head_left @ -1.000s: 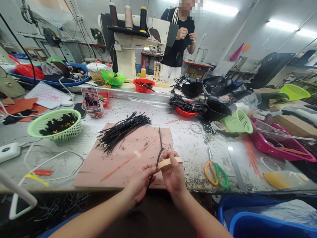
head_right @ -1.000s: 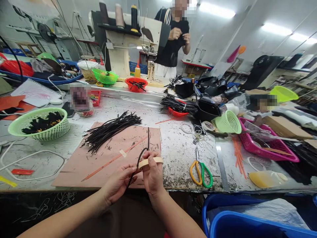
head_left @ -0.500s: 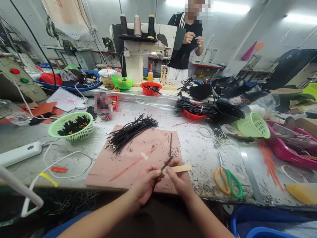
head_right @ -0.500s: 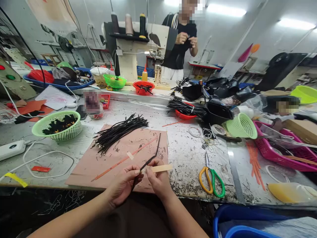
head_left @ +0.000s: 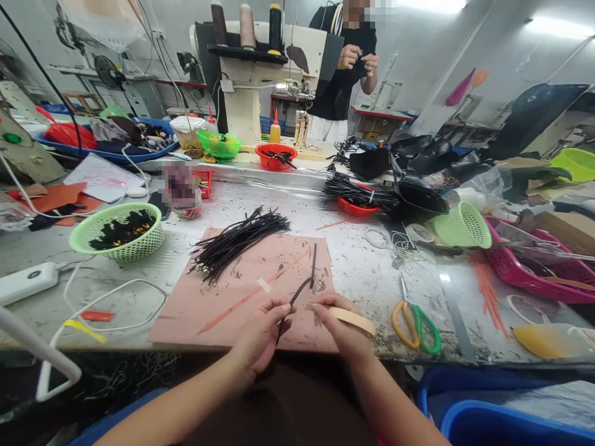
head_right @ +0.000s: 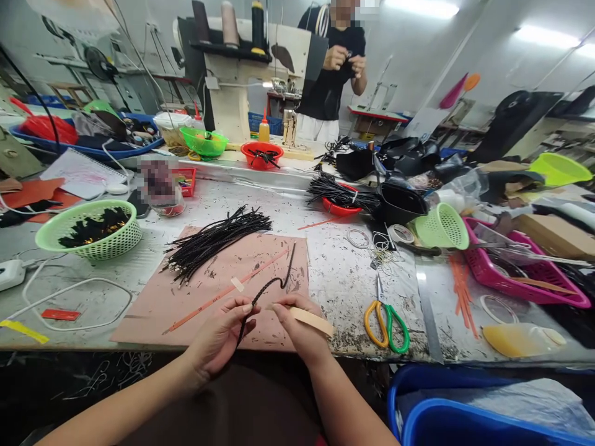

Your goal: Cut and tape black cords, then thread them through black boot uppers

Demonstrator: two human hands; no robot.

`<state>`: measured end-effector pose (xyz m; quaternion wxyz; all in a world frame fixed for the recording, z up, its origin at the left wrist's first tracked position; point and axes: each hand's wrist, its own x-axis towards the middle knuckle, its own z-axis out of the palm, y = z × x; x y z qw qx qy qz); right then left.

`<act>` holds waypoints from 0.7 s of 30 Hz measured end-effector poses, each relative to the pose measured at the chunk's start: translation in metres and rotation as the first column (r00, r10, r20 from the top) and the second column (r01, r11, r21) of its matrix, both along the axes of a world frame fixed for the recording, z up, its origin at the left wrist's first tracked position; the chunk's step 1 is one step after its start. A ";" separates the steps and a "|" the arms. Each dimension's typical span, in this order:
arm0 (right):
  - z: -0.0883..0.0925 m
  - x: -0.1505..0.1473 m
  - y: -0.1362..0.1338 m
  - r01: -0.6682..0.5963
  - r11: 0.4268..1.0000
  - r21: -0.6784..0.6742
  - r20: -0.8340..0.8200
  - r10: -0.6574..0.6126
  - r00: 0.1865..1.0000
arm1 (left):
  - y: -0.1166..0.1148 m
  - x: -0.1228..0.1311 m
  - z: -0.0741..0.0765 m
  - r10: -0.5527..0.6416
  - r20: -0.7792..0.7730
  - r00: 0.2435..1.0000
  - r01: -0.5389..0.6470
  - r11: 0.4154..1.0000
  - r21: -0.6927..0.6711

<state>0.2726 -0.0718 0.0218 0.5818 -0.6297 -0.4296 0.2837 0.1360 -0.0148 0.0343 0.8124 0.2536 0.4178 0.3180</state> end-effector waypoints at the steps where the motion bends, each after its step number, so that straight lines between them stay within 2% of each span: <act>1: -0.001 -0.005 0.001 0.015 0.999 -0.037 -0.077 -0.017 0.997 | 0.000 0.001 0.000 0.005 -0.001 1.000 -0.005 1.000 0.004; 5: -0.006 -0.024 0.007 0.040 0.995 -0.093 -0.348 -0.070 0.935 | -0.001 0.003 0.000 0.014 0.000 1.000 -0.014 1.000 0.024; 9: -0.009 -0.031 0.010 0.043 0.994 -0.104 -0.467 -0.087 0.880 | -0.001 0.004 0.001 0.022 -0.004 1.000 -0.022 0.998 0.051; 15: -0.008 -0.030 0.009 0.040 0.990 -0.133 -0.483 -0.100 0.870 | -0.001 0.003 -0.001 0.007 -0.015 1.000 -0.006 0.995 0.098; 18: -0.007 -0.029 0.009 0.052 0.991 -0.125 -0.434 -0.102 0.895 | -0.002 0.003 -0.005 0.023 -0.054 0.998 -0.011 0.979 0.202; 21: -0.005 -0.029 0.009 0.056 0.994 -0.096 -0.387 -0.089 0.918 | -0.001 0.001 -0.009 0.040 -0.092 0.995 -0.003 0.928 0.372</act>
